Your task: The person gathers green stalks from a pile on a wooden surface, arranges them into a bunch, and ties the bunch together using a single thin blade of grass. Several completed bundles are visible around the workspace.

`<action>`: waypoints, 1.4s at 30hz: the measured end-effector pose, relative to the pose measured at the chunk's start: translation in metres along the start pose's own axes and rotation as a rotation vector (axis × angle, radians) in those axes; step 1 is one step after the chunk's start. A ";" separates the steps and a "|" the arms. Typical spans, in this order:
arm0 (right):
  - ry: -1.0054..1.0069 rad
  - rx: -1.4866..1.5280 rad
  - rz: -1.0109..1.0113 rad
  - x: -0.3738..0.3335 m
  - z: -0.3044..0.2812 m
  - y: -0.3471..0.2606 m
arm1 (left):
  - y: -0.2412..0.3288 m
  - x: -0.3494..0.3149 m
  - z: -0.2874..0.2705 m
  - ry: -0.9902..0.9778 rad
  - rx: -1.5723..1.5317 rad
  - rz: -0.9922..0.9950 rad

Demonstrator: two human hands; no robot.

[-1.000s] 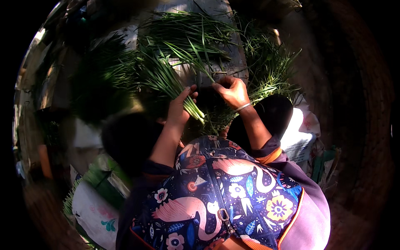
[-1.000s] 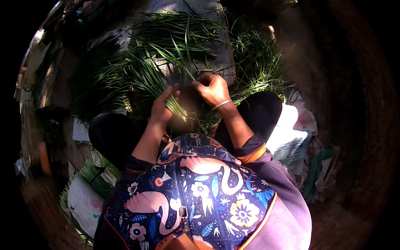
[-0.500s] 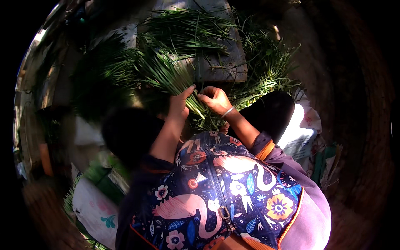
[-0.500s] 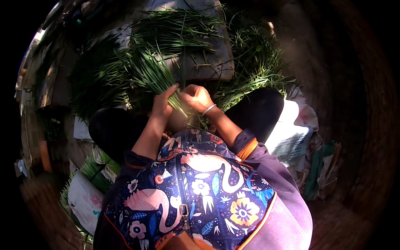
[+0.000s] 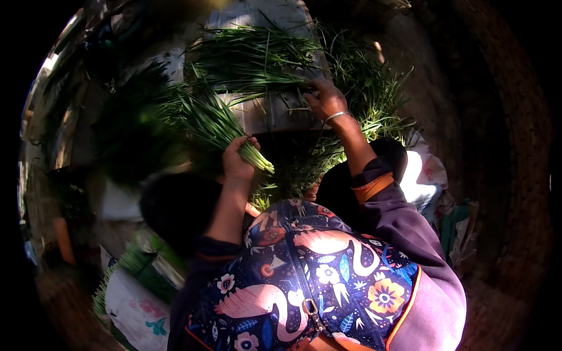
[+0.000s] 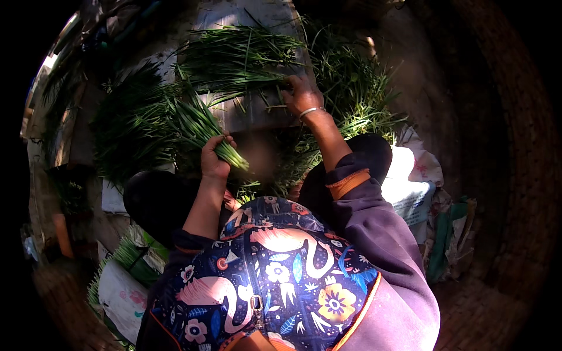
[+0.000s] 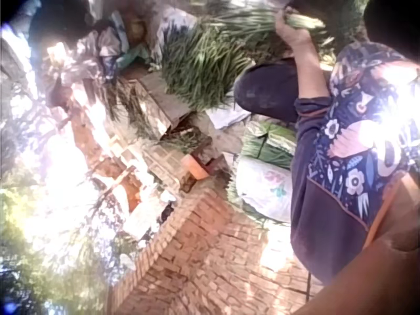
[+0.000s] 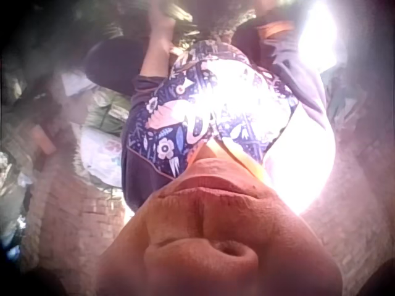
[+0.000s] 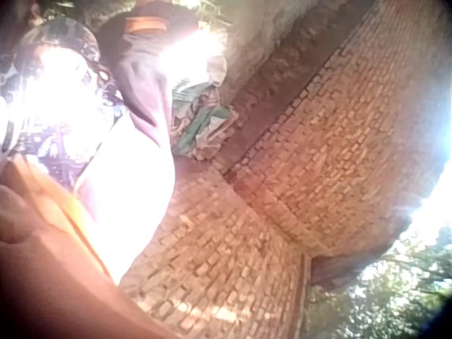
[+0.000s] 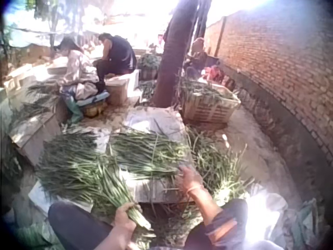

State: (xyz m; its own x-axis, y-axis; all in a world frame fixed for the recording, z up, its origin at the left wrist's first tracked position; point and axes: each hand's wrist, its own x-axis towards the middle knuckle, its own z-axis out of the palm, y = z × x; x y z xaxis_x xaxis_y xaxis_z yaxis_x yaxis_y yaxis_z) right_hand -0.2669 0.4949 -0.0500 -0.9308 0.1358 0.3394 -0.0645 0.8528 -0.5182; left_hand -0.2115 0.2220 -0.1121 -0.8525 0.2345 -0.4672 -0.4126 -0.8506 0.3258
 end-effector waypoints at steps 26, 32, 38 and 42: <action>-0.077 -0.204 0.030 0.014 0.001 -0.005 | -0.011 -0.006 0.009 0.036 0.128 -0.006; -0.115 -0.171 -0.019 0.007 -0.005 -0.021 | -0.011 -0.010 0.008 0.069 0.236 -0.031; -0.334 0.350 0.216 -0.110 -0.013 -0.086 | -0.021 -0.004 0.012 -0.059 0.208 -0.030; -0.392 0.556 0.302 -0.131 0.002 -0.086 | -0.025 -0.006 0.007 -0.081 0.193 -0.051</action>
State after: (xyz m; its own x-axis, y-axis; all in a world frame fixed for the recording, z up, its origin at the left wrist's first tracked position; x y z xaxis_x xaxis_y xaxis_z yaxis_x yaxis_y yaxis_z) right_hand -0.1398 0.4026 -0.0512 -0.9902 0.0451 -0.1323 0.1391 0.4117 -0.9007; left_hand -0.1984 0.2451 -0.1118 -0.8486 0.3188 -0.4223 -0.5034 -0.7323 0.4587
